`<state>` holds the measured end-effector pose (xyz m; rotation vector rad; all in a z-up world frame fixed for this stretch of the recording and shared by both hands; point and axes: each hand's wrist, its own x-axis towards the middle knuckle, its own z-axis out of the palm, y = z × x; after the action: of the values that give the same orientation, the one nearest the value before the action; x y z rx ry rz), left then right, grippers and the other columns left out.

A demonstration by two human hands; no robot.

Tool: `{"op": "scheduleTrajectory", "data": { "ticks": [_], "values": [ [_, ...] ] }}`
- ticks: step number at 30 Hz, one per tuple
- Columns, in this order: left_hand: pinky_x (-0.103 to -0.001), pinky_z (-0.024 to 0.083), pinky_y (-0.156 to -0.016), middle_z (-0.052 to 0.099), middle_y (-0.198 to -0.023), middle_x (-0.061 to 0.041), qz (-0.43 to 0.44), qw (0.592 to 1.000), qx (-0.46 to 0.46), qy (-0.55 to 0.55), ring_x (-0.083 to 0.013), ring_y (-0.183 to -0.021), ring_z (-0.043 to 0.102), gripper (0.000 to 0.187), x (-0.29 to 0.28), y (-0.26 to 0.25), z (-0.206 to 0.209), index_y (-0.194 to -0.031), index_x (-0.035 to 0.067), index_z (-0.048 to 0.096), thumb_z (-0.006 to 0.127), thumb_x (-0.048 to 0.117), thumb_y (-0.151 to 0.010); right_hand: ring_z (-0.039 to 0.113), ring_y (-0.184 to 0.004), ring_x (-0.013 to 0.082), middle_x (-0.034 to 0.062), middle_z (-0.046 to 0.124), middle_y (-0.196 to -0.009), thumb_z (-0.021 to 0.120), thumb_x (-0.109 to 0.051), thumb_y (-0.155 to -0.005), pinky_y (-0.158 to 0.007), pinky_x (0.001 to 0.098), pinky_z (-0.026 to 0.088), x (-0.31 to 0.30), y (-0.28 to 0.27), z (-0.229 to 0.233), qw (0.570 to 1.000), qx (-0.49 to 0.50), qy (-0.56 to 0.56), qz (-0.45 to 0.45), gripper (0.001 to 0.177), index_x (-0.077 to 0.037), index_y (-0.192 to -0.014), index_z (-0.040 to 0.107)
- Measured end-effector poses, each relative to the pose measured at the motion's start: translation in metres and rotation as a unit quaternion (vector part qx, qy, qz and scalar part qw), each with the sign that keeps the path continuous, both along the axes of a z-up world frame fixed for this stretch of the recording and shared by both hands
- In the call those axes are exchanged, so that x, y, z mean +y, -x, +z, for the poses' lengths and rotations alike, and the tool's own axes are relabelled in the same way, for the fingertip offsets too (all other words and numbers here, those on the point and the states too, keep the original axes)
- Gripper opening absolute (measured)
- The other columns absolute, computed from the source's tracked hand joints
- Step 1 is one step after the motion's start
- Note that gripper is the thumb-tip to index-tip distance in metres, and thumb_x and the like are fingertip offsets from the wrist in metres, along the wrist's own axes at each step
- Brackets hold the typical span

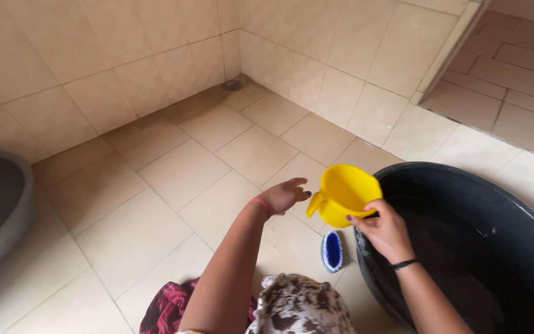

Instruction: The person pours water from a yellow pitcher onto a red cloth on the floor, then rubs and wrings the cloth by hand, repeating the pouring and wringing several times.

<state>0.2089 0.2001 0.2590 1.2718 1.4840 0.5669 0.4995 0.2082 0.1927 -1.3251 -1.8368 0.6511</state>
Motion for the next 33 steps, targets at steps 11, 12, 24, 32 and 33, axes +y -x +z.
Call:
{"op": "scheduleTrajectory", "data": {
  "ticks": [11, 12, 24, 32, 33],
  "values": [
    [-0.046, 0.035, -0.119, 0.046, -0.158, -0.013, -0.155, 0.938, 0.287, -0.113, -0.0365, -0.147, 0.04, 0.08, 0.036, -0.117, 0.051, -0.163, 0.02, 0.024, 0.051, 0.051, -0.095, 0.073, -0.099, 0.0327, 0.0248, 0.072, -0.114, 0.087, -0.06, -0.076, -0.081, 0.0414, 0.06, 0.011, -0.161, -0.022, 0.926, -0.295, 0.066, -0.224, 0.073, -0.001, -0.114, 0.066],
    [-0.046, 0.035, -0.119, 0.046, -0.158, -0.013, -0.16, 0.938, 0.288, -0.112, -0.0365, -0.147, 0.04, 0.08, 0.032, -0.122, 0.049, -0.163, 0.02, 0.024, 0.051, 0.051, -0.095, 0.073, -0.101, 0.033, 0.0258, 0.067, -0.12, 0.084, -0.057, -0.079, -0.083, 0.0416, 0.059, 0.012, -0.172, -0.039, 0.914, -0.319, 0.097, -0.231, 0.072, -0.002, -0.12, 0.062],
    [-0.056, 0.028, -0.12, 0.024, -0.166, -0.014, -0.15, 0.904, 0.384, -0.108, -0.0433, -0.153, 0.018, 0.086, 0.005, -0.119, 0.015, -0.164, 0.019, 0.01, 0.054, 0.053, -0.098, 0.063, -0.124, 0.0347, 0.0295, 0.021, -0.163, 0.064, -0.038, -0.097, -0.098, 0.0404, 0.058, 0.026, -0.193, -0.189, 0.732, -0.618, 0.285, -0.03, 0.055, -0.016, -0.146, 0.052],
    [-0.055, 0.03, -0.121, 0.026, -0.165, -0.014, -0.168, 0.899, 0.399, -0.063, -0.0413, -0.155, 0.017, 0.082, -0.008, -0.105, 0.013, -0.163, 0.02, 0.012, 0.053, 0.05, -0.099, 0.073, -0.095, 0.0298, 0.0273, 0.07, -0.118, 0.092, -0.044, -0.073, -0.084, 0.0403, 0.06, 0.028, -0.162, -0.184, 0.902, -0.302, 0.282, -0.126, 0.068, -0.005, -0.123, 0.07],
    [-0.055, 0.03, -0.121, 0.026, -0.165, -0.014, -0.165, 0.9, 0.399, -0.064, -0.0413, -0.155, 0.017, 0.082, -0.009, -0.103, 0.013, -0.163, 0.02, 0.012, 0.053, 0.05, -0.099, 0.079, -0.08, 0.0281, 0.0264, 0.083, -0.1, 0.093, -0.04, -0.07, -0.079, 0.0391, 0.064, 0.029, -0.164, -0.182, 0.914, -0.155, 0.338, -0.16, 0.07, -0.002, -0.124, 0.07]
  ]
}}
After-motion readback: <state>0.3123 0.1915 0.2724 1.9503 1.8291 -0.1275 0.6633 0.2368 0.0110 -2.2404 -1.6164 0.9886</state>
